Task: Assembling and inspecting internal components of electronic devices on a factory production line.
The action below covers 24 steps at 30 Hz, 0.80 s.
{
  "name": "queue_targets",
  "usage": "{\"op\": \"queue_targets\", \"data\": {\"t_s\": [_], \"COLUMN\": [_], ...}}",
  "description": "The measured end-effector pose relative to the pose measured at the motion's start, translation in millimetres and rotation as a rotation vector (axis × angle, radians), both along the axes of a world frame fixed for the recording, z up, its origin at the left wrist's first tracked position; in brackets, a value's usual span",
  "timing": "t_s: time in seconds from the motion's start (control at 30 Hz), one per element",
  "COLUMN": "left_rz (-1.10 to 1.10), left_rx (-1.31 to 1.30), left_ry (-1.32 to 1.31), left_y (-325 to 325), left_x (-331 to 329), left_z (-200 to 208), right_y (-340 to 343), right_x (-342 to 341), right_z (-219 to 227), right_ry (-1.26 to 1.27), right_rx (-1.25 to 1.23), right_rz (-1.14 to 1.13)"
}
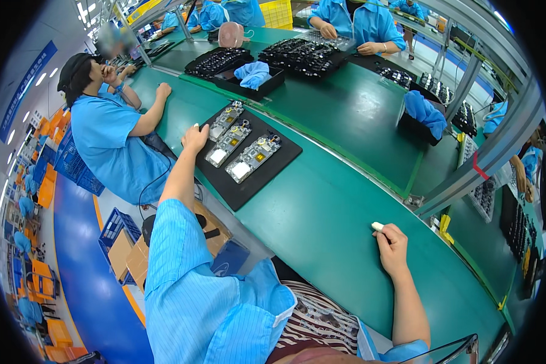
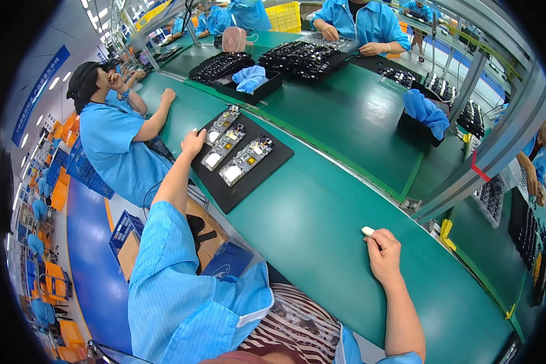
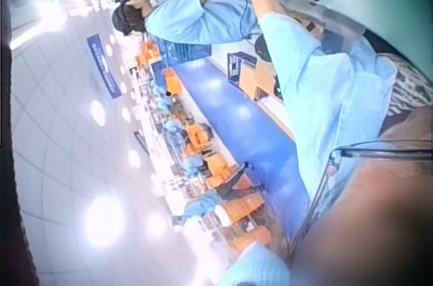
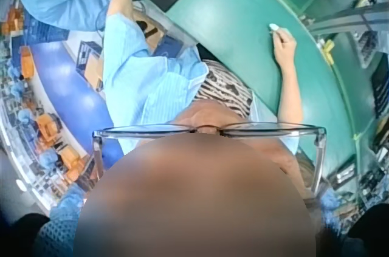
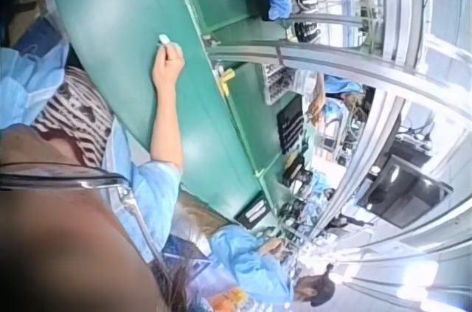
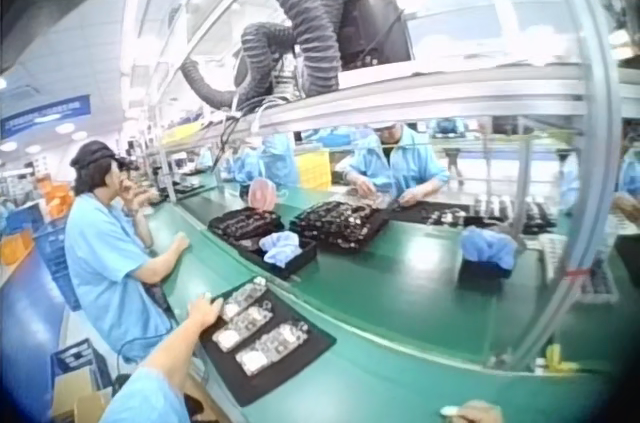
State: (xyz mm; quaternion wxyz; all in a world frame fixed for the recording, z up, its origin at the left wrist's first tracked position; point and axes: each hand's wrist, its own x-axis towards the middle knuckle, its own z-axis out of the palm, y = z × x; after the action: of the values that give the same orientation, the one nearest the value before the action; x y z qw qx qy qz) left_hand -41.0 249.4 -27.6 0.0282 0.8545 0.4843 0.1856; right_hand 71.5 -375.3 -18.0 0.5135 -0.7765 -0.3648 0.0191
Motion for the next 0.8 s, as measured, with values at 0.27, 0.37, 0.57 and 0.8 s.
{"op": "queue_targets", "data": {"t_s": [0.27, 0.37, 0.57, 0.8], "left_rz": [-0.041, -0.054, -0.251, -0.629], "left_rx": [-0.087, -0.113, -0.224, 0.068], "left_ry": [0.016, -0.039, -0.227, -0.185], "left_y": [-33.0, -85.9, -195.4, -329.1], "left_x": [-19.3, -15.5, -12.3, -7.3], "left_z": [-7.4, -6.1, -14.3, 11.6], "right_y": [-1.8, -1.9, -1.3, -8.5], "right_x": [-3.5, 2.6, 4.0, 4.1], "right_z": [5.2, 3.1, -1.1, -10.3], "right_ry": [-0.020, -0.067, -0.003, 0.093], "right_rx": [-0.015, 0.029, 0.102, 0.200], "right_rz": [-0.016, -0.015, -0.126, -0.266]}}
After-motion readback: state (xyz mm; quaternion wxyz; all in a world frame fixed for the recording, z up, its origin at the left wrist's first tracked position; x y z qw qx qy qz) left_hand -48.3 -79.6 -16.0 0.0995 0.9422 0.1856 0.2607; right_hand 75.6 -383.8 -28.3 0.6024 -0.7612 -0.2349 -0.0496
